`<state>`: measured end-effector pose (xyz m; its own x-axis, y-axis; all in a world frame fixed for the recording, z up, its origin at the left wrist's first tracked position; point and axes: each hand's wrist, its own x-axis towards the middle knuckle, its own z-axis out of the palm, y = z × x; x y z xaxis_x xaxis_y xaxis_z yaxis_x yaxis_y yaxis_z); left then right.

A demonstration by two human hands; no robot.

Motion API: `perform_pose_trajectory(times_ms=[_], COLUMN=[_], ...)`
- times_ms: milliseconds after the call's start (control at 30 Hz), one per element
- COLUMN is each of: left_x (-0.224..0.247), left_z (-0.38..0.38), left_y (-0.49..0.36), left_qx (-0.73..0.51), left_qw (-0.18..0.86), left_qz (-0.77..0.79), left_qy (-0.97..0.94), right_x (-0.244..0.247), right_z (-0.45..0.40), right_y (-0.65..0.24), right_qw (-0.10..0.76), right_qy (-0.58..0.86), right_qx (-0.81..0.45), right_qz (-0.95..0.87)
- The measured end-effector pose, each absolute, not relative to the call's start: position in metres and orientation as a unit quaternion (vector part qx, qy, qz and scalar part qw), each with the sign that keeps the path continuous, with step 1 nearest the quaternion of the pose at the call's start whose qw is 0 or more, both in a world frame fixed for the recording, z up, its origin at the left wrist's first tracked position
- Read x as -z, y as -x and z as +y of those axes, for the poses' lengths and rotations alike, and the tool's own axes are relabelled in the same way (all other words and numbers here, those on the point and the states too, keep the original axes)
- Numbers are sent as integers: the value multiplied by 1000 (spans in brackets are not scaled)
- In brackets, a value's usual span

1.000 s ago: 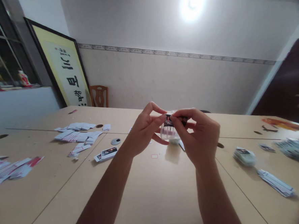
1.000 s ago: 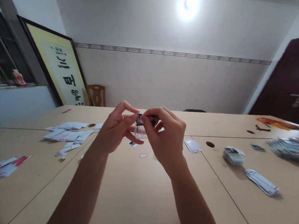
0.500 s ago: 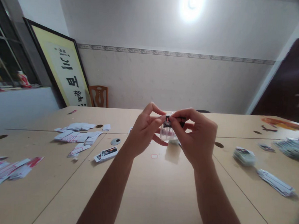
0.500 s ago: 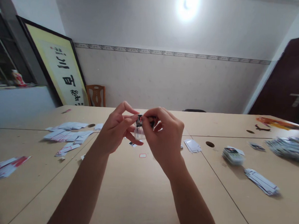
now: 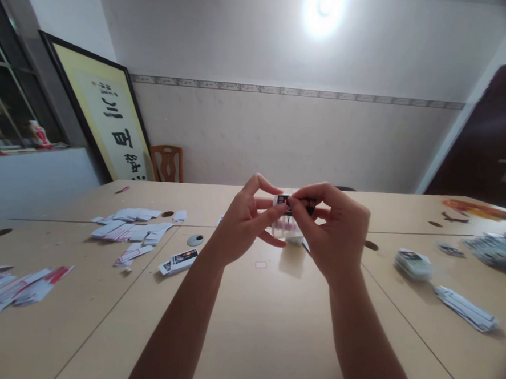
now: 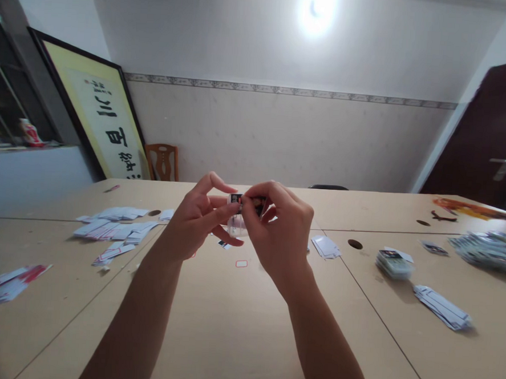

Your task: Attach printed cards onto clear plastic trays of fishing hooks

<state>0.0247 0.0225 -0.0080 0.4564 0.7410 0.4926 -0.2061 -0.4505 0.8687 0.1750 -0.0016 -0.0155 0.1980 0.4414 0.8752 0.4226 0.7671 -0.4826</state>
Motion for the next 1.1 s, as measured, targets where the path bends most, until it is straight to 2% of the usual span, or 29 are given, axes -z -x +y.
perform_pose_trajectory(times_ms=[567, 1100], left_x=[9, 11], left_z=[25, 25], left_y=[-23, -26], left_qx=[-490, -495], left_qw=[517, 494], left_qz=[181, 181], left_qy=[-679, -692], right_x=[15, 15], right_z=[-1, 1], right_y=[-176, -177], right_qw=[689, 684], right_qy=[327, 346], right_qx=[-33, -33], right_qz=[-646, -641])
